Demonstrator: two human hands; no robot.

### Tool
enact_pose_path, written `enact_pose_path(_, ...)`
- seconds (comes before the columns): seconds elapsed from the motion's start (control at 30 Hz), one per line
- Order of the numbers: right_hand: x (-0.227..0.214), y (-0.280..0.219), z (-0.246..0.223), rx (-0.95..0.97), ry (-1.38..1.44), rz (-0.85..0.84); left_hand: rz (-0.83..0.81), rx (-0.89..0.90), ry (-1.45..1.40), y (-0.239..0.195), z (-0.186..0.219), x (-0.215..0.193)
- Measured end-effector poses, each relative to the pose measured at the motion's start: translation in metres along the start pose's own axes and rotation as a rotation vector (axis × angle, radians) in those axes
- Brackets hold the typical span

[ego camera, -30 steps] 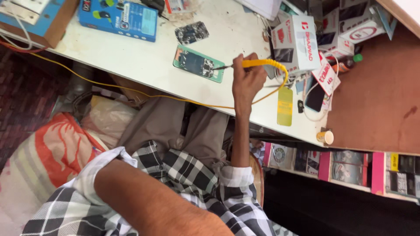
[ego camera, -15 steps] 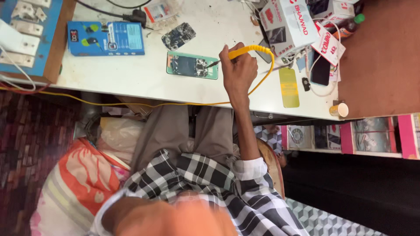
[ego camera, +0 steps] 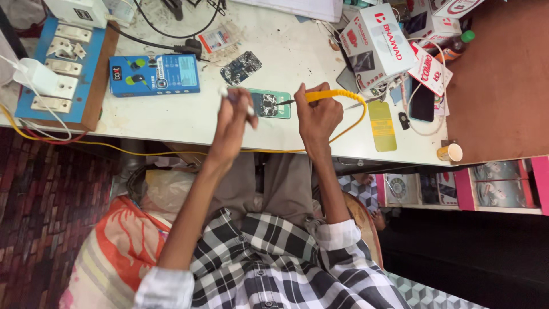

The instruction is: The person uses a soldering iron and solder wire to apply solder to joints on a small circuit board. They hold the board steady with one hand while applying heat and solder with the other, working on multiple points across the board.

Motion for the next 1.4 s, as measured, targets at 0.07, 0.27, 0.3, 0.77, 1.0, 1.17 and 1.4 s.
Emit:
enact_pose_path(0.07,-0.001,-0.003,0.002,0.004,0.050,0.019,-0.003,0.120,0.076,0.033,-0.011,-0.013)
enact_pose_path(0.27,-0.008,-0.007,0.003,0.046,0.079,0.053,-0.095,0.218,0.307,0.087,-0.042,-0.015)
enact_pose_path(0.3,-0.008,-0.010,0.002,0.049,0.094,0.057,-0.118,0.221,0.371,0.089,-0.045,-0.015)
enact_pose_path(0.77,0.022,-0.024,0.061,0.388,0.743,0.077,-0.030,0.239,0.458,0.087,-0.073,-0.032)
enact_pose_path(1.0,0.034,-0.038,0.130,0.445,0.982,0.008,-0.036,0.253,0.482,0.082,-0.070,-0.025)
enact_pose_path(1.17,0.044,-0.049,0.145,0.489,0.994,-0.034,-0.042,0.241,0.499,0.076,-0.063,-0.023)
enact_pose_path(1.4,0.044,-0.046,0.132,0.469,0.987,0.000,-0.052,0.208,0.505,0.078,-0.059,-0.019)
Point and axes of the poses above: each hand's wrist, its own y-axis towards the middle knuckle, its own x-axis out of the palm, z = x × y, the point moved 3 cm from there along y, towards the middle knuckle, and after that the axes turned 7 degrees about -y, right-handed, at the moved point
